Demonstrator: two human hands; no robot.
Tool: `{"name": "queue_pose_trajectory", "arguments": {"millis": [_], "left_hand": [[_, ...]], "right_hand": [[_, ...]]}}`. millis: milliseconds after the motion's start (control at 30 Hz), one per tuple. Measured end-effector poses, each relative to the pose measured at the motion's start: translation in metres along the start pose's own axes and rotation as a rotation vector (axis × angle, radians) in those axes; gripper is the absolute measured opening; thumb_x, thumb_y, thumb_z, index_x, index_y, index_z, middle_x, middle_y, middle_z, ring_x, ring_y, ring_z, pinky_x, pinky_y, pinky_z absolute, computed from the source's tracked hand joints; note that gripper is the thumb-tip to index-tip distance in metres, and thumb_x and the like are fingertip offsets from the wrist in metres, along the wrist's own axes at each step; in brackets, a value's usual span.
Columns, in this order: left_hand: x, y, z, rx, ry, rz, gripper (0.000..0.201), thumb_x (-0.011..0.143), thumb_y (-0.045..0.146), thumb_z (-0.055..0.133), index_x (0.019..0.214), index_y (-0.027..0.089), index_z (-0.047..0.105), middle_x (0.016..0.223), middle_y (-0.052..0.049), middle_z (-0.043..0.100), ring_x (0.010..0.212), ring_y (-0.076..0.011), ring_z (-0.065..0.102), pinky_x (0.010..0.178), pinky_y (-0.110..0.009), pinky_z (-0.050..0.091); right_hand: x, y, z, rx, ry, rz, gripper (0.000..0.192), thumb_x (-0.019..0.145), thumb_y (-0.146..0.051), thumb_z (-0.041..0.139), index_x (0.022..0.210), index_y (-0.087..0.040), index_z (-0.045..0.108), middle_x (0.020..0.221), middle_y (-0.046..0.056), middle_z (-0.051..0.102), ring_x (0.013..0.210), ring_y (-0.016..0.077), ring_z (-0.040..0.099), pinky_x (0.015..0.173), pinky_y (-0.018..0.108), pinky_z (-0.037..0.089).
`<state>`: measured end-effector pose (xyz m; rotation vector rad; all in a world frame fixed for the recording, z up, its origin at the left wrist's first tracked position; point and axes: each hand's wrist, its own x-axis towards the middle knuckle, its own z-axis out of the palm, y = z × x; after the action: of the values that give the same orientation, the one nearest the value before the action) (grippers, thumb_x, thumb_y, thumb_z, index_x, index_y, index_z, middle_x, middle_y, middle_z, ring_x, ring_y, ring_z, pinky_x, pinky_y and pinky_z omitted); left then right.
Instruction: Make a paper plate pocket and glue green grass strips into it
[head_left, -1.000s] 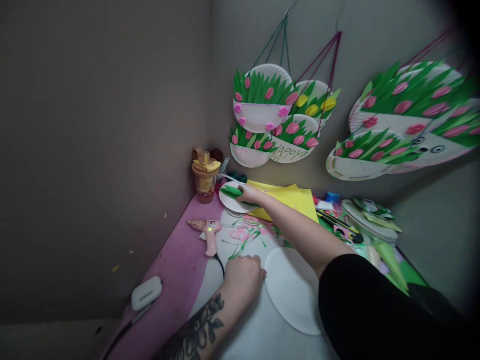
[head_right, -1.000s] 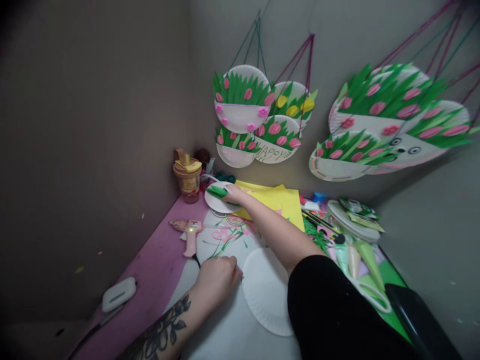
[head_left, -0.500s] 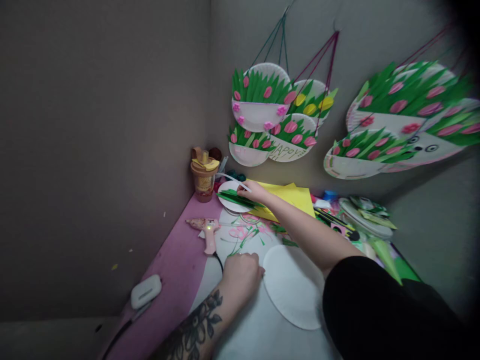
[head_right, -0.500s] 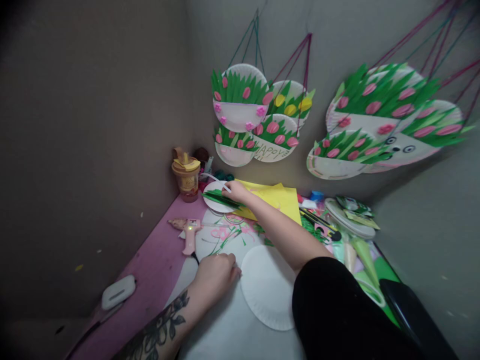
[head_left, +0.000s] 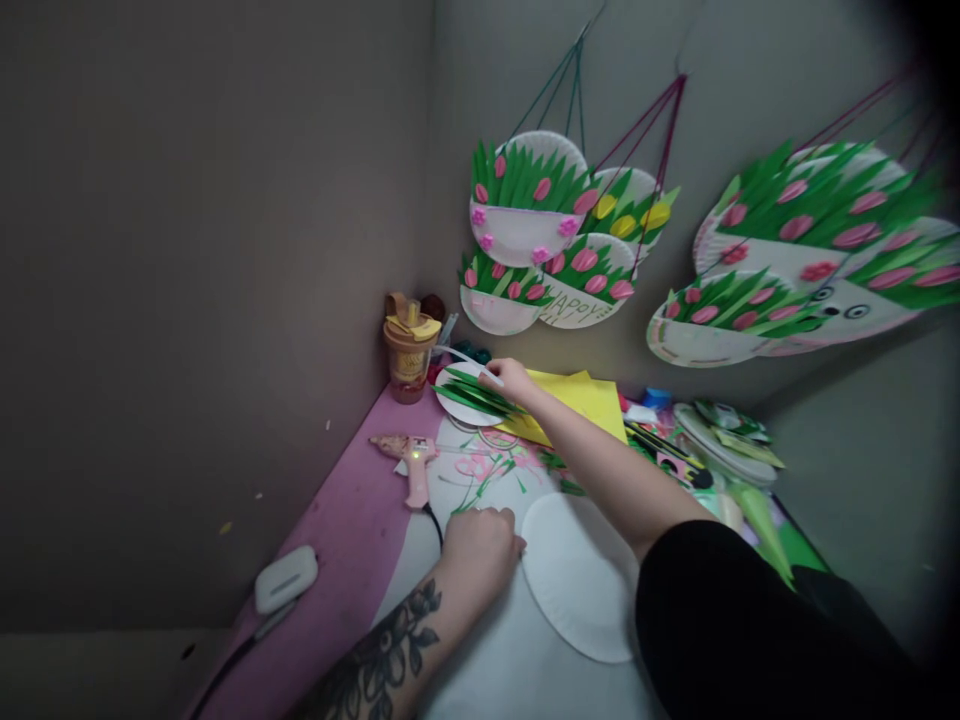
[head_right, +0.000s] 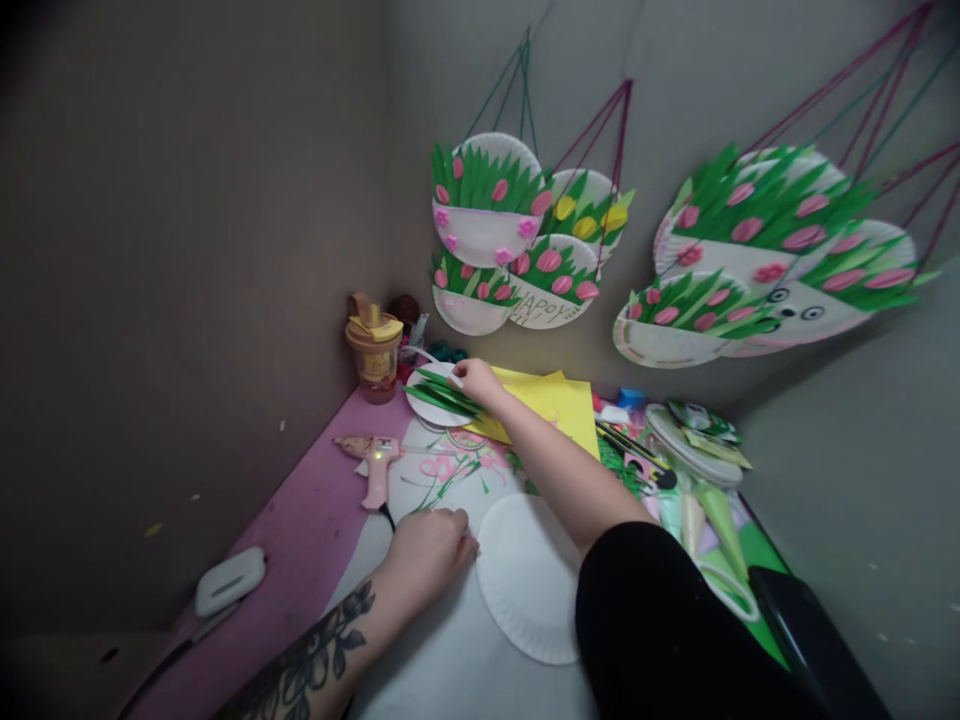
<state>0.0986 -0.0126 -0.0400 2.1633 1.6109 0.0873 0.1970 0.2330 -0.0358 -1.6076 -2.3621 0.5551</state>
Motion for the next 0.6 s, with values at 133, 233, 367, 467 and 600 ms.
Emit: {"name": "queue_pose_trajectory", "arguments": {"millis": [133, 233, 367, 467, 600], "left_hand": [[0.000, -0.001, 0.000, -0.014, -0.002, 0.019, 0.026, 0.088, 0.031, 0.052, 0.097, 0.013, 0.069, 0.091, -0.016, 0.073, 0.085, -0.0299, 0.070, 0.069, -0.035, 0.051], [0.000, -0.001, 0.000, -0.024, 0.007, 0.021, 0.026, 0.088, 0.029, 0.052, 0.097, 0.012, 0.069, 0.091, -0.016, 0.073, 0.084, -0.0297, 0.070, 0.069, -0.035, 0.050], [0.000, -0.002, -0.003, -0.087, 0.036, 0.001, 0.026, 0.089, 0.026, 0.048, 0.095, 0.012, 0.069, 0.091, -0.017, 0.073, 0.085, -0.0308, 0.070, 0.068, -0.036, 0.048], [0.002, -0.004, -0.004, -0.295, 0.140, -0.042, 0.026, 0.089, 0.023, 0.044, 0.089, 0.015, 0.069, 0.090, -0.015, 0.073, 0.084, -0.0271, 0.068, 0.071, -0.034, 0.046], [0.011, -0.006, 0.003, -0.882, 0.194, -0.085, 0.021, 0.086, 0.024, 0.050, 0.091, 0.016, 0.069, 0.082, -0.009, 0.072, 0.079, -0.0214, 0.066, 0.070, -0.030, 0.046]], "right_hand": [[0.002, 0.005, 0.001, 0.103, 0.004, 0.089, 0.024, 0.091, -0.036, 0.061, 0.097, -0.013, 0.064, 0.095, 0.003, 0.066, 0.081, 0.0166, 0.064, 0.071, 0.032, 0.055], [0.005, 0.006, 0.001, 0.185, 0.027, 0.128, 0.024, 0.091, -0.036, 0.060, 0.098, -0.013, 0.064, 0.095, 0.002, 0.066, 0.079, 0.0158, 0.064, 0.069, 0.031, 0.055], [-0.001, 0.004, -0.007, 0.321, 0.085, 0.152, 0.022, 0.086, -0.034, 0.063, 0.077, -0.014, 0.064, 0.066, -0.002, 0.061, 0.059, 0.0117, 0.057, 0.057, 0.025, 0.047], [-0.029, 0.006, -0.012, 0.433, 0.070, 0.147, 0.026, 0.080, -0.036, 0.062, 0.063, -0.016, 0.060, 0.047, -0.005, 0.051, 0.045, 0.0109, 0.048, 0.048, 0.024, 0.039], [-0.106, 0.009, -0.004, 0.518, 0.040, 0.120, 0.029, 0.076, -0.041, 0.062, 0.059, -0.018, 0.059, 0.045, -0.004, 0.049, 0.041, 0.0111, 0.043, 0.044, 0.025, 0.034]]}}
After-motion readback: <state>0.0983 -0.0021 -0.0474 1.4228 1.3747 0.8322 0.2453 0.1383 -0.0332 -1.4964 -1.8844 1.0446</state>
